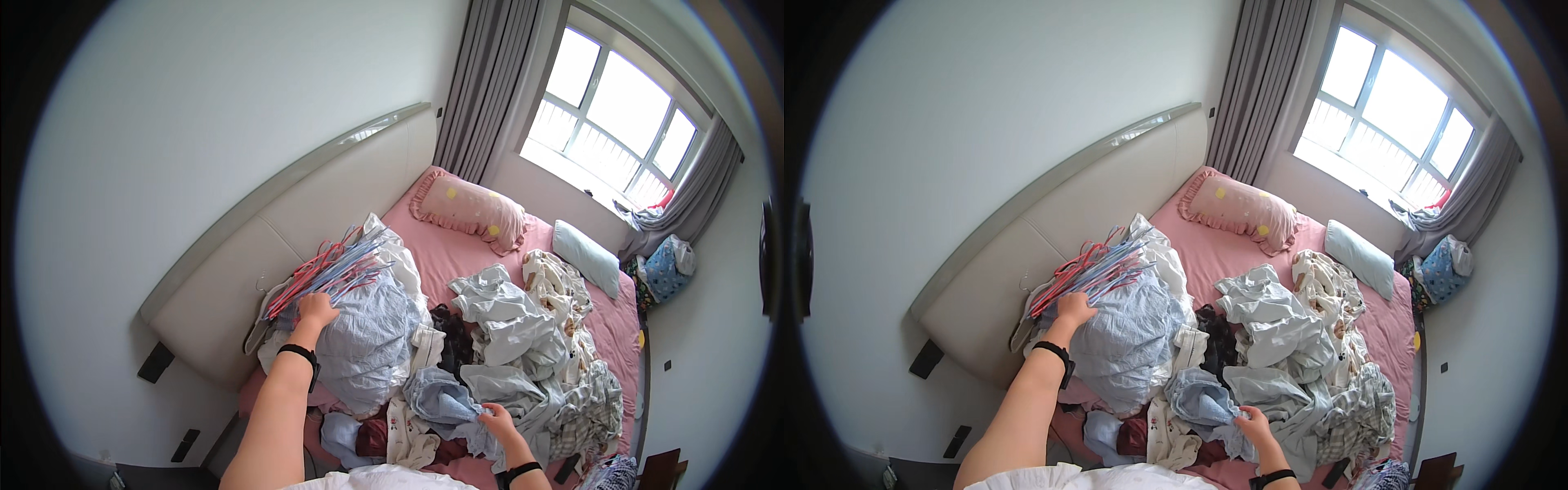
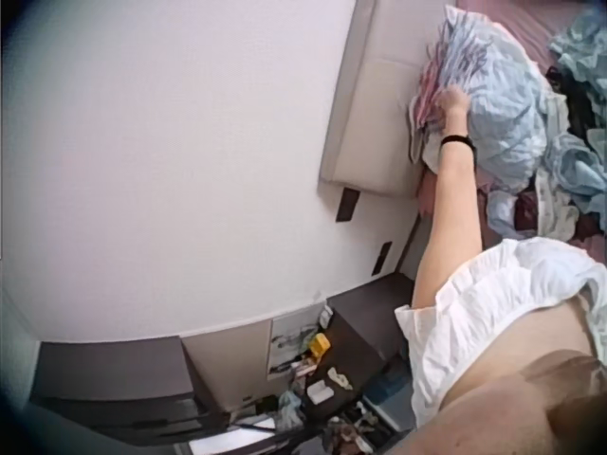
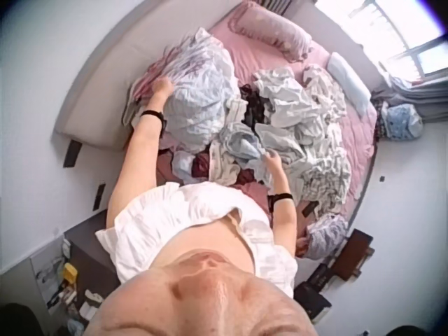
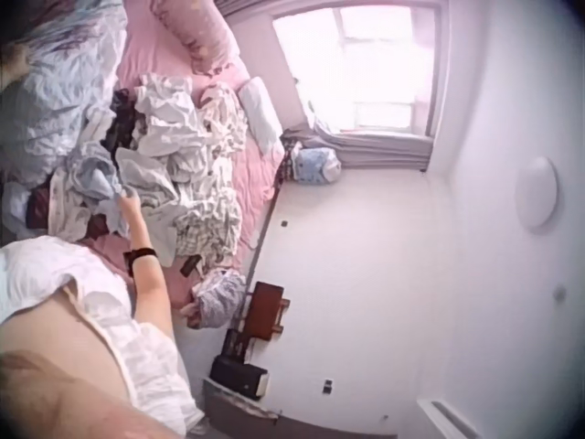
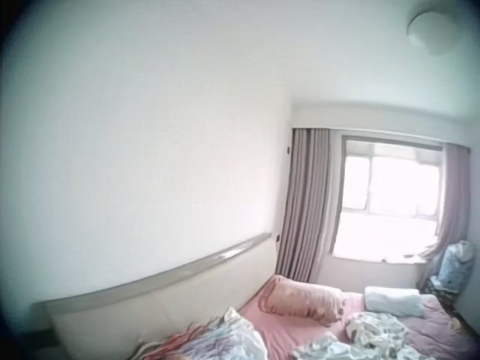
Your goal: The person folds a pink top, a blue shirt, and a checkered top, placing each on a separate pile on the bed.
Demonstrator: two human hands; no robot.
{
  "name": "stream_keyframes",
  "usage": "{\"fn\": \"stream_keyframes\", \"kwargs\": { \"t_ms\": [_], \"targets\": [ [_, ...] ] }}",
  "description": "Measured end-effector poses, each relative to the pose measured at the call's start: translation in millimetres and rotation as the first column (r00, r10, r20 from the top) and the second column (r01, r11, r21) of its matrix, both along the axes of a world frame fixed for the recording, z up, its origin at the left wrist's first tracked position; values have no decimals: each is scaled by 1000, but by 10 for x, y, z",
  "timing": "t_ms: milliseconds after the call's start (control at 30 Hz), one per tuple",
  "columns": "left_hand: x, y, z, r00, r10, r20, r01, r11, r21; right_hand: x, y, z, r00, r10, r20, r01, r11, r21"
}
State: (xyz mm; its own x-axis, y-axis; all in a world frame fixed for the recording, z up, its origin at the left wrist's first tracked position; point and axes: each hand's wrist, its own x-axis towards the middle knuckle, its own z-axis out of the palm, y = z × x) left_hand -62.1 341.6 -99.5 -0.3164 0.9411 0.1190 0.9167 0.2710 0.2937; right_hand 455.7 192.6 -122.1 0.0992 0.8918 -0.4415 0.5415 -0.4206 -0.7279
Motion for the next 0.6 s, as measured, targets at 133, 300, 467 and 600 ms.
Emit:
{"fn": "stream_keyframes", "kwargs": {
  "t_ms": [133,300,467,600],
  "targets": [
    [120,-112,365,974,-146,-174,182,959,216,32,0,-62,999,49,20,-50,998,26],
    [299,-373,1154,948,-318,-5,270,795,544,112,54,-118,998,46,36,-47,999,13],
    [392,-1025,2122,867,-376,326,-57,574,817,3,56,92,985,89,146,-89,996,-8],
    [592,-1302,2362,665,-536,520,-261,485,834,101,-41,257,887,294,356,-289,955,-67]
  ]
}}
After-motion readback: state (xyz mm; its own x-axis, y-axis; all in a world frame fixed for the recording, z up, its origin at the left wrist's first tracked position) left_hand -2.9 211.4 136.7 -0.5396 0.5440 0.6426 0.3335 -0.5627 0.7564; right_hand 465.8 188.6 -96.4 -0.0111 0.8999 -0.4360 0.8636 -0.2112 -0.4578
